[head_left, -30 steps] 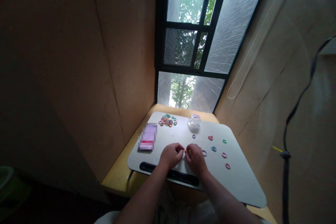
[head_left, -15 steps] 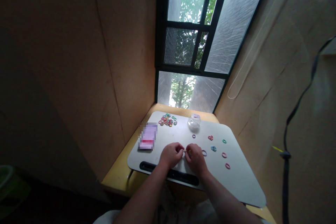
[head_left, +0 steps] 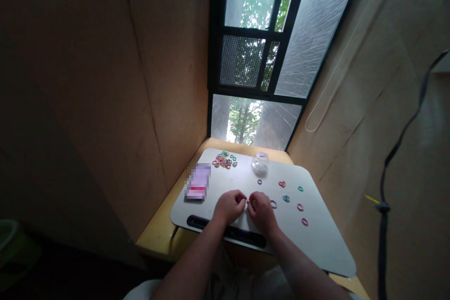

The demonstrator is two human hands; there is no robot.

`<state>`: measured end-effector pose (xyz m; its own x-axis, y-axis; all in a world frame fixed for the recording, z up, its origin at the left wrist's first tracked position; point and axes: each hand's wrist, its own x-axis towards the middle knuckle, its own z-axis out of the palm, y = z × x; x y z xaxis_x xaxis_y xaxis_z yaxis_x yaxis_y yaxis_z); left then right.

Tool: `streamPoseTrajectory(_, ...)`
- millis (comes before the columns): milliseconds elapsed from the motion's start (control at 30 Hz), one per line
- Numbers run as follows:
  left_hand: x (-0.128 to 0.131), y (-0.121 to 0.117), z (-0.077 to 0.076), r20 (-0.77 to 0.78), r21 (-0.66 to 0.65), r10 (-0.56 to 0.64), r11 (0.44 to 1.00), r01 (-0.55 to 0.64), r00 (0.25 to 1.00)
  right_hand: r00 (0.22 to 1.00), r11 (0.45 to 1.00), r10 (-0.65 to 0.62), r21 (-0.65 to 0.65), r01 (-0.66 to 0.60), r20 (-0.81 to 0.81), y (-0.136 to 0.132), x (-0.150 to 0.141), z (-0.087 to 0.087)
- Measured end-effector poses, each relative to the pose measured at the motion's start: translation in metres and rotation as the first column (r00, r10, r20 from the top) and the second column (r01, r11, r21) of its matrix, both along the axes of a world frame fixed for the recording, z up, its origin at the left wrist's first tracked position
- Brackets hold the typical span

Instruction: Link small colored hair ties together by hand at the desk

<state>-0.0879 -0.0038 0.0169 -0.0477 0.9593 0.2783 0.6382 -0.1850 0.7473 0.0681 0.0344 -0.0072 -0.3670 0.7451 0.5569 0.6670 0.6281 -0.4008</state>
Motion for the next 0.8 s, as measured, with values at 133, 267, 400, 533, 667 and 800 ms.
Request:
streamPoseTrajectory(133, 0.0005, -0.0008, 0.0017, 0.002, -0.013, 0.001, 1.0, -0.001, 1.0, 1.0, 1.0, 0.003, 0.003, -0.003, 0.001, -0.0003, 0.0003, -0.0004)
streamPoseTrajectory(267, 0.0002, -0.0008, 0.0023, -0.005, -0.014, 0.004, 1.0, -0.004, 1.0, 1.0, 1.0, 0.013, 0.001, -0.013, -0.013, -0.0001, 0.0007, -0.0007)
streamPoseTrajectory(400, 0.0, -0.0008, 0.0019, -0.007, -0.009, 0.003, 1.0, -0.003, 1.0, 1.0, 1.0, 0.016, -0.006, -0.016, -0.017, -0.0002, 0.0005, 0.0002)
streamPoseTrajectory(533, 0.0001, -0.0004, -0.0001, -0.001, 0.003, 0.003, 1.0, -0.003, 1.0, 1.0, 1.0, 0.014, -0.024, -0.014, -0.01, -0.0008, 0.0, 0.0014)
streamPoseTrajectory(667, 0.0, 0.0001, -0.0011, -0.007, 0.006, 0.002, 1.0, -0.002, 1.0, 1.0, 1.0, 0.009, -0.027, -0.009, -0.021, -0.0009, -0.0005, 0.0014)
streamPoseTrajectory(800, 0.0003, -0.0006, 0.0012, -0.01, -0.006, 0.01, 1.0, -0.01, 1.0, 0.999, 1.0, 0.01, -0.027, -0.011, -0.032, -0.0007, -0.0005, 0.0011)
